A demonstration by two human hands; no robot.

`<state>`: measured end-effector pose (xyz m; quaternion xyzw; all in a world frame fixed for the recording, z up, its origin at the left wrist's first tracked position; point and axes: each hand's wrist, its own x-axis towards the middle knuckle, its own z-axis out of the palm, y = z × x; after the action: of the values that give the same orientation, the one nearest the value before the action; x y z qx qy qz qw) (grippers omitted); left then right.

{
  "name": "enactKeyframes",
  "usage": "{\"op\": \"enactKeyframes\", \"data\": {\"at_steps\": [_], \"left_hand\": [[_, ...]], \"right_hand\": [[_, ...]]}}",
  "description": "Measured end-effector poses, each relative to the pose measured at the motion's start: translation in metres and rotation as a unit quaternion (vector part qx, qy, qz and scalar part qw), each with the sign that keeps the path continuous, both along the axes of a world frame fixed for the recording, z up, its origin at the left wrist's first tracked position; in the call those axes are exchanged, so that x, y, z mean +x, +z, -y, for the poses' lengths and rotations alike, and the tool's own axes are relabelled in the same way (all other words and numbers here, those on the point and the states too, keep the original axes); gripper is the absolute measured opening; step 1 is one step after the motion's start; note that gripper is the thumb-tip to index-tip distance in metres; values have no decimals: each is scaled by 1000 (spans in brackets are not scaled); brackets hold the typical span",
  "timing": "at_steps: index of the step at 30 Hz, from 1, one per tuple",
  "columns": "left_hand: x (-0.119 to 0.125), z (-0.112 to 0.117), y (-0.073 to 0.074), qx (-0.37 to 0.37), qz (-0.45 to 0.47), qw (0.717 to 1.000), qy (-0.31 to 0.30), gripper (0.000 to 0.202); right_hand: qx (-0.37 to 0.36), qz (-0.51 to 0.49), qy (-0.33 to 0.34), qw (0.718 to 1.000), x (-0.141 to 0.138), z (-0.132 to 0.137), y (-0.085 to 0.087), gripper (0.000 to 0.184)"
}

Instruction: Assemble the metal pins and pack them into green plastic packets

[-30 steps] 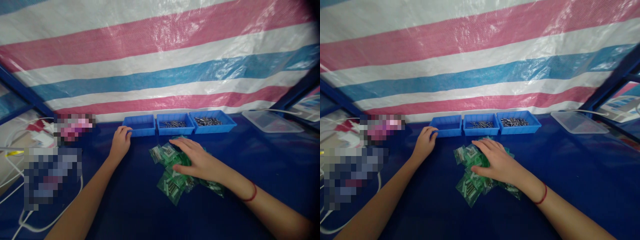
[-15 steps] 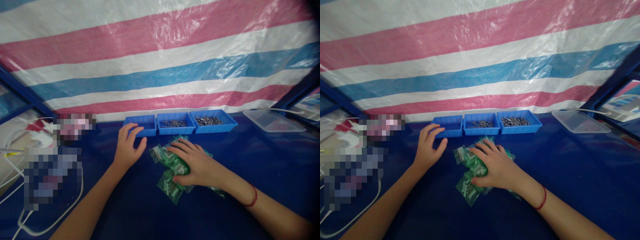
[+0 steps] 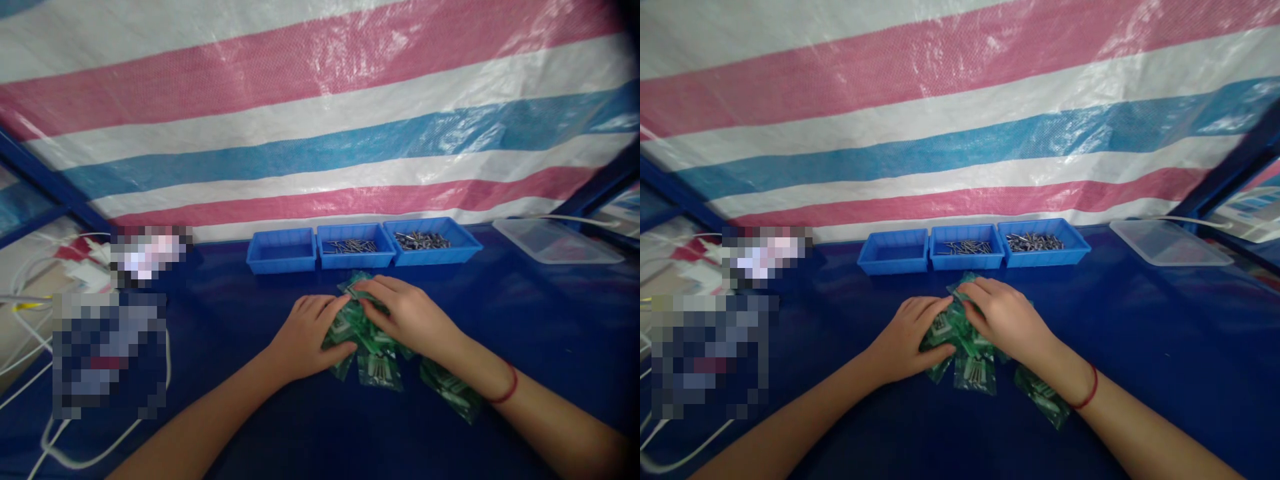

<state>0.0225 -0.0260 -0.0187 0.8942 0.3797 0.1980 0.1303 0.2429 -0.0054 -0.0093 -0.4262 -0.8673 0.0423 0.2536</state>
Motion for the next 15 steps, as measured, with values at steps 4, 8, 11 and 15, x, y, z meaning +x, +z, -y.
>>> {"op": "enactKeyframes", "data": {"at_steps": [4,8,11,15], "left_hand": [[0,2,2,9,-13,1000,-6,31],[1,3,1,23,-3,1000,-4,35],[1,4,0,29,-2,1000,-9,53],[1,5,-1,14,-28,999,-13,64]], "right_hand": [[17,-31,-44,998,7,-2,6,17],[30,1,-39,999,8,-5,4,17],[77,13,-106,991,10,-12,-1,15],[155,47,-164,973,15,-26,-11,33]]}}
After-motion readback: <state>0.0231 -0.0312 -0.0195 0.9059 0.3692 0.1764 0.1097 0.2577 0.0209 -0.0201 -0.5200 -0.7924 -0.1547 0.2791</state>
